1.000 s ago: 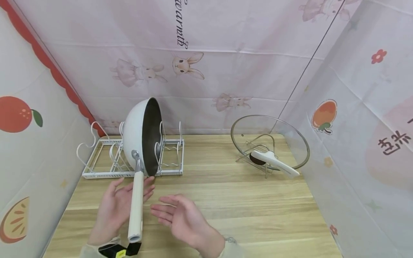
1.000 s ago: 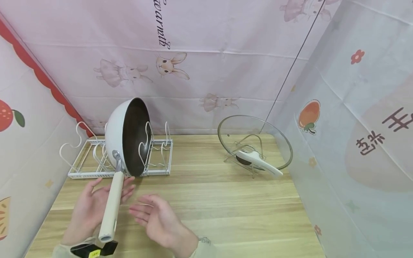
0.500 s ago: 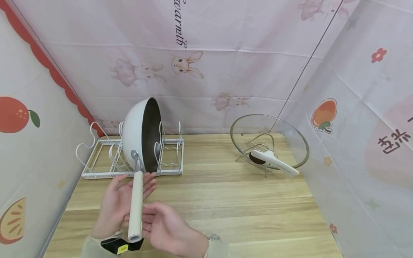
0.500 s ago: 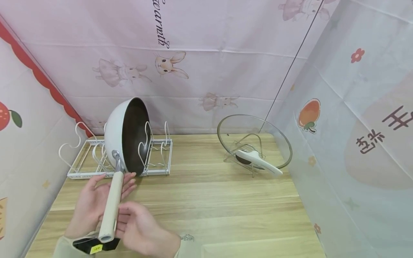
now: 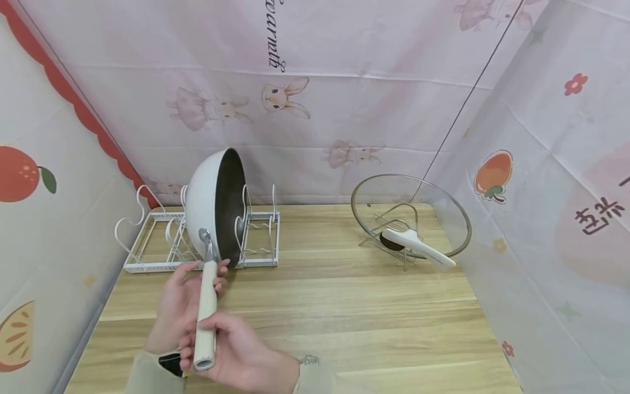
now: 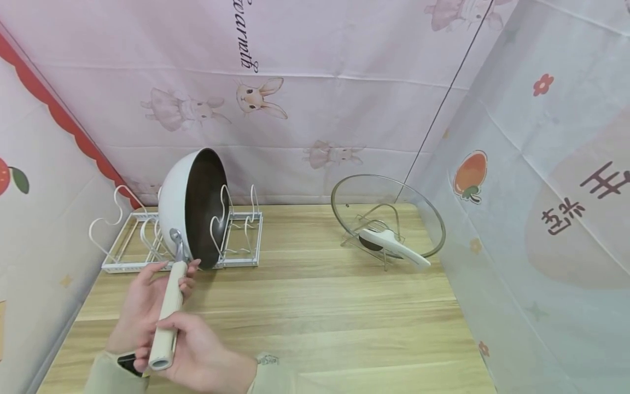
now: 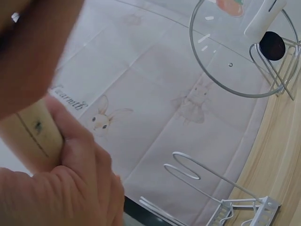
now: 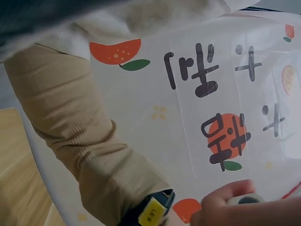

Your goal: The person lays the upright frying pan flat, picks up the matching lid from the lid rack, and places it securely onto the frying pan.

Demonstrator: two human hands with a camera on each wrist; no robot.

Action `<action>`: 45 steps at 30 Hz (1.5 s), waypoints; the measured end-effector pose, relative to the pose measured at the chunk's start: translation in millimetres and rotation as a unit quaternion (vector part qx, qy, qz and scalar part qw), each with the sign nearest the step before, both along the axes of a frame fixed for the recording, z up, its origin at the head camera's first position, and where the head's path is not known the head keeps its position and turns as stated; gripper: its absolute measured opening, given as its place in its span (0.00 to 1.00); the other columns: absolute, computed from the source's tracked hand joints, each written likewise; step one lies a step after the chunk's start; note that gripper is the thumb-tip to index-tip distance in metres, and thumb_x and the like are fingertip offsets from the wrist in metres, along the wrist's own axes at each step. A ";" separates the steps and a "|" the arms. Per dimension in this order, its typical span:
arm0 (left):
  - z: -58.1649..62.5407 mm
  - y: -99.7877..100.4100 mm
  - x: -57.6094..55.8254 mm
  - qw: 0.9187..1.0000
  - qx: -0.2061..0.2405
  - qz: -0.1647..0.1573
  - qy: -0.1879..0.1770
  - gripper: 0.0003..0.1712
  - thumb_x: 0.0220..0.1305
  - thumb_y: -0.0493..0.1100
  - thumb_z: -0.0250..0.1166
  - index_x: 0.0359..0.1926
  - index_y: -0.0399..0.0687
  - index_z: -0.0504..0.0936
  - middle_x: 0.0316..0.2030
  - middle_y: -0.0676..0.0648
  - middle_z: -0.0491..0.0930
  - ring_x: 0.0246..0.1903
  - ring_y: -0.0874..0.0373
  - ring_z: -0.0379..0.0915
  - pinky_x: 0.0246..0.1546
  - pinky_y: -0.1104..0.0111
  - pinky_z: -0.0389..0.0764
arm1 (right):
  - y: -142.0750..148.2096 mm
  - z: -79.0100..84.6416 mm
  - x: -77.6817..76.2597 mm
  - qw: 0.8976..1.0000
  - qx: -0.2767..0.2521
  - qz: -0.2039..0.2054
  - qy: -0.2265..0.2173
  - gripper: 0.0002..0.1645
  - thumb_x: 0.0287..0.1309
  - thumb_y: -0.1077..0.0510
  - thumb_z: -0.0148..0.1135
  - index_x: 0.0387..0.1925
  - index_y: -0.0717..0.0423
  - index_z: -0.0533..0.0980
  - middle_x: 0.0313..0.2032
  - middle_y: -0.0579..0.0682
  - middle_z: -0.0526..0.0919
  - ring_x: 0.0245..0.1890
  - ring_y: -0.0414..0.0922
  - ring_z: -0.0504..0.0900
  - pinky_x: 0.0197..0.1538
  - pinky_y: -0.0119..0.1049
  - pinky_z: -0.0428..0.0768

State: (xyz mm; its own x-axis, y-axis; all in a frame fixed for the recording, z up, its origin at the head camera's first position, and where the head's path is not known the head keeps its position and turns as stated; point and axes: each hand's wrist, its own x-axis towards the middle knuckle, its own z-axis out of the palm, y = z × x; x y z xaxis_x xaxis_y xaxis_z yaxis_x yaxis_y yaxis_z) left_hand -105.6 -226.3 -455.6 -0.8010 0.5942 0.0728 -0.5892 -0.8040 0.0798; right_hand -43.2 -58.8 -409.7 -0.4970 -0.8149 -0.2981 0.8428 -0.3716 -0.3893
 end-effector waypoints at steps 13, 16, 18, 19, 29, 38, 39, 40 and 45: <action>0.1 12.9 -17.0 1.000 -0.016 -0.012 0.008 0.19 0.79 0.44 0.31 0.43 0.36 0.65 0.28 0.50 0.56 0.25 0.63 0.54 0.28 0.72 0.77 | -17.7 -6.3 0.1 0.997 0.015 0.012 -0.079 0.11 0.67 0.61 0.45 0.26 0.51 0.66 0.23 0.39 0.63 0.22 0.31 0.58 0.31 0.16 0.53; -0.9 13.6 -19.0 1.000 0.000 -0.021 0.010 0.18 0.78 0.43 0.32 0.41 0.36 0.66 0.27 0.53 0.55 0.24 0.66 0.52 0.27 0.74 0.76 | -21.4 -7.4 -1.1 0.996 0.004 -0.004 -0.086 0.13 0.66 0.60 0.46 0.24 0.49 0.66 0.21 0.38 0.62 0.21 0.30 0.57 0.30 0.15 0.51; -1.9 14.1 -20.0 1.000 0.013 -0.026 0.012 0.17 0.77 0.42 0.34 0.40 0.36 0.66 0.27 0.55 0.53 0.24 0.67 0.50 0.26 0.75 0.75 | -23.9 -8.5 -1.2 0.996 -0.008 -0.014 -0.090 0.15 0.66 0.60 0.46 0.22 0.47 0.65 0.19 0.37 0.61 0.20 0.30 0.55 0.29 0.15 0.48; -2.3 14.5 -20.6 0.999 0.018 -0.029 0.013 0.16 0.77 0.41 0.35 0.40 0.36 0.67 0.26 0.55 0.52 0.23 0.68 0.49 0.26 0.75 0.74 | -24.8 -9.2 -1.1 0.996 -0.015 -0.016 -0.089 0.16 0.66 0.60 0.45 0.21 0.47 0.64 0.18 0.37 0.60 0.19 0.29 0.54 0.28 0.15 0.47; -1.3 21.9 -26.5 0.997 0.049 -0.051 0.022 0.16 0.76 0.38 0.38 0.26 0.47 0.61 0.20 0.57 0.49 0.18 0.68 0.45 0.19 0.76 0.64 | -29.1 -6.7 -2.0 0.995 -0.007 -0.008 -0.096 0.19 0.64 0.63 0.45 0.17 0.47 0.61 0.13 0.35 0.56 0.13 0.29 0.49 0.24 0.17 0.40; 1.0 23.2 -26.0 0.997 0.047 -0.053 0.022 0.21 0.74 0.35 0.39 0.24 0.57 0.43 0.19 0.57 0.49 0.17 0.67 0.44 0.17 0.75 0.63 | -29.5 -6.8 -2.3 0.996 0.001 0.003 -0.088 0.21 0.62 0.64 0.43 0.14 0.46 0.58 0.13 0.35 0.55 0.12 0.29 0.48 0.23 0.17 0.40; 1.2 23.1 -26.0 0.997 0.045 -0.053 0.022 0.21 0.73 0.35 0.39 0.24 0.57 0.43 0.19 0.57 0.49 0.16 0.67 0.44 0.17 0.75 0.63 | -29.5 -6.9 -2.2 0.996 0.002 0.004 -0.087 0.21 0.62 0.64 0.43 0.14 0.46 0.57 0.13 0.35 0.55 0.12 0.29 0.48 0.23 0.17 0.40; 1.2 22.9 -26.1 0.997 0.044 -0.053 0.023 0.21 0.73 0.35 0.39 0.24 0.57 0.43 0.18 0.57 0.49 0.16 0.67 0.44 0.17 0.75 0.63 | -29.6 -6.9 -2.1 0.996 0.002 0.004 -0.087 0.21 0.62 0.65 0.43 0.14 0.46 0.57 0.13 0.35 0.55 0.12 0.29 0.48 0.23 0.17 0.40; 0.8 23.0 -26.6 0.998 0.038 -0.052 0.021 0.20 0.73 0.35 0.39 0.24 0.56 0.45 0.18 0.57 0.48 0.16 0.68 0.44 0.16 0.75 0.63 | -30.6 -6.7 -1.4 0.997 0.009 -0.002 -0.082 0.21 0.60 0.64 0.43 0.14 0.46 0.58 0.13 0.35 0.55 0.13 0.29 0.47 0.23 0.18 0.39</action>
State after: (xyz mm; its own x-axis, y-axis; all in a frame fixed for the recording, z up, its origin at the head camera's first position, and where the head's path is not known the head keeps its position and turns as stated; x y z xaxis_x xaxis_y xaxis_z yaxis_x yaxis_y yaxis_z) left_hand -132.2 -203.2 -454.9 -0.7313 0.6647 0.1527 -0.6665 -0.7441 0.0469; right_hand -44.7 -89.4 -416.4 -0.4432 -0.8067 -0.3909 0.8944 -0.3686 -0.2534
